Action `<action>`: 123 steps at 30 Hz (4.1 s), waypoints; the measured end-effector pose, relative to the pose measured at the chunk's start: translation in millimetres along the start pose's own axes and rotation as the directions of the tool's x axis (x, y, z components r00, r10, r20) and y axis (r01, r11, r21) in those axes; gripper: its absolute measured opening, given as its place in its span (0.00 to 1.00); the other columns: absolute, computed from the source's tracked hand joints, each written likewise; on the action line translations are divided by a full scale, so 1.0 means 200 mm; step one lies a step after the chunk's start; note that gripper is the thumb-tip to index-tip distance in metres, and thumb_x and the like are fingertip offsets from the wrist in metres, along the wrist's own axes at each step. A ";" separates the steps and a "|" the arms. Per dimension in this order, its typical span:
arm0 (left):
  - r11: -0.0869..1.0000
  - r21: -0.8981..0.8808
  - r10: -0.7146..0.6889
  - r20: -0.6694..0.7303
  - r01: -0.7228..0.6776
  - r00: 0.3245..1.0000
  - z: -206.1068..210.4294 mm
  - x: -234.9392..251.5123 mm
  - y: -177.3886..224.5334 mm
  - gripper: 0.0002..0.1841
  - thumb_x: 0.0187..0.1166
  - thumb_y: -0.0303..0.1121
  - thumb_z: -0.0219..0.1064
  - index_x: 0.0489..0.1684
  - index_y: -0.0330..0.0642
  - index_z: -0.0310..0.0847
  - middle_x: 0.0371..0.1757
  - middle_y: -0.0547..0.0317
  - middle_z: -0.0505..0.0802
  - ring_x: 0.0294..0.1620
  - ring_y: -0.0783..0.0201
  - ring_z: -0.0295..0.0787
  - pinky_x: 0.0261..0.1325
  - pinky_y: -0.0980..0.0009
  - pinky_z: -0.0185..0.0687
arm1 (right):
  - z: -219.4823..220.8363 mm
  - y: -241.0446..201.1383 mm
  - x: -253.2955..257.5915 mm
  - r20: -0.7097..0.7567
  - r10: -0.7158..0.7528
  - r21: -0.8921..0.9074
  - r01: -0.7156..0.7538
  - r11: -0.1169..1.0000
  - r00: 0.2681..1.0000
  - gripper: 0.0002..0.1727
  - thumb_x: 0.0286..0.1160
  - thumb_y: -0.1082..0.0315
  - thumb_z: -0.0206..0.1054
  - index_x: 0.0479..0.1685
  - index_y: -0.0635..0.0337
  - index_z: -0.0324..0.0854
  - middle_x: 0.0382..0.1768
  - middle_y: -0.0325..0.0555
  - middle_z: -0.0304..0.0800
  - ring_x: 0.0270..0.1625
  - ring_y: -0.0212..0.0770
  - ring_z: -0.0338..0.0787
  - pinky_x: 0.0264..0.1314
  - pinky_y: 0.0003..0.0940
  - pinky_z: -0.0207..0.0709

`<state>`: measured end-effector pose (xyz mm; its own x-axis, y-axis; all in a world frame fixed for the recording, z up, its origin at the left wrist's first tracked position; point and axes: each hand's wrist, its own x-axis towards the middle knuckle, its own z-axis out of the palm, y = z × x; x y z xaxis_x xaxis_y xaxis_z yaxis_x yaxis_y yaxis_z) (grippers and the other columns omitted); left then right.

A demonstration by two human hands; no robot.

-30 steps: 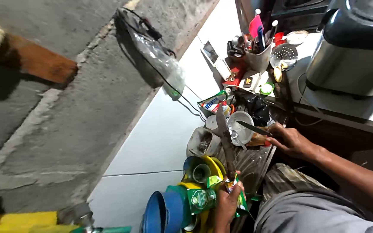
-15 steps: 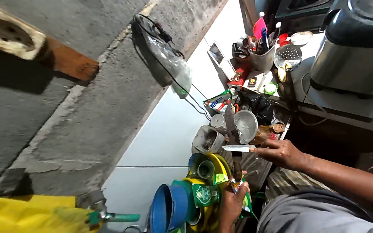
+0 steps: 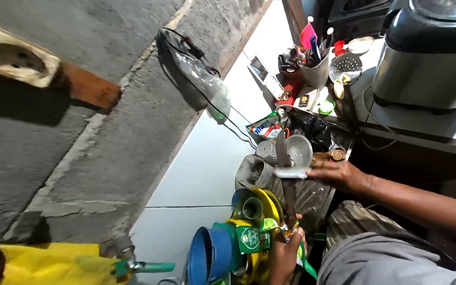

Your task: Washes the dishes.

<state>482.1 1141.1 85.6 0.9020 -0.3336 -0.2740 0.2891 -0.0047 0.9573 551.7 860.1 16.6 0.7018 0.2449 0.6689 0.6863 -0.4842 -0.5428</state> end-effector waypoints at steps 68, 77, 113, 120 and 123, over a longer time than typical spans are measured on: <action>0.258 -0.814 0.247 0.577 0.521 0.779 0.11 -0.09 0.05 0.23 0.86 0.51 0.59 0.56 0.37 0.85 0.28 0.59 0.93 0.28 0.62 0.95 0.32 0.69 0.92 | 0.18 -0.03 0.26 -0.161 0.013 0.271 0.032 0.962 0.987 0.20 0.91 0.63 0.56 0.71 0.66 0.81 0.58 0.54 0.93 0.54 0.38 0.94 0.63 0.34 0.86; 0.605 -0.731 0.125 0.479 0.315 0.869 0.03 0.00 -0.06 0.20 0.78 0.48 0.70 0.55 0.41 0.84 0.27 0.57 0.91 0.22 0.64 0.91 0.28 0.71 0.88 | 0.17 0.06 0.27 -0.026 0.696 0.670 -0.505 0.545 0.717 0.20 0.91 0.59 0.55 0.75 0.57 0.74 0.36 0.44 0.85 0.28 0.32 0.80 0.33 0.32 0.79; 0.962 -0.272 -0.164 -0.460 0.037 0.873 -0.11 0.07 -0.12 0.24 0.71 0.18 0.67 0.68 0.29 0.69 0.51 0.50 0.90 0.50 0.64 0.91 0.57 0.66 0.90 | 0.29 0.54 -0.27 0.814 0.435 -0.287 -0.383 0.878 0.386 0.32 0.79 0.59 0.67 0.87 0.41 0.71 0.65 0.61 0.89 0.65 0.68 0.88 0.67 0.74 0.74; 0.954 -0.293 -0.118 -0.562 -0.063 0.818 -0.10 0.18 -0.02 0.23 0.72 0.20 0.70 0.66 0.32 0.72 0.50 0.50 0.91 0.49 0.63 0.91 0.56 0.64 0.90 | 0.30 0.54 -0.29 0.774 0.439 -0.308 -0.335 0.890 0.456 0.25 0.90 0.53 0.56 0.84 0.42 0.74 0.76 0.60 0.81 0.67 0.69 0.88 0.65 0.72 0.77; 0.972 -0.230 -0.098 -0.589 -0.050 0.802 -0.13 0.20 0.03 0.22 0.75 0.21 0.69 0.67 0.30 0.72 0.51 0.49 0.91 0.50 0.63 0.91 0.57 0.64 0.90 | 0.19 0.36 -0.26 0.663 0.415 -0.190 -0.397 0.898 0.623 0.25 0.91 0.55 0.53 0.83 0.46 0.75 0.66 0.58 0.90 0.59 0.65 0.93 0.60 0.71 0.80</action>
<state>528.2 1151.3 78.0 0.8838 0.2884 -0.3683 0.3098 0.2291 0.9228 571.6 845.0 -77.3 0.8489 0.5082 -0.1455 0.3017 -0.6918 -0.6561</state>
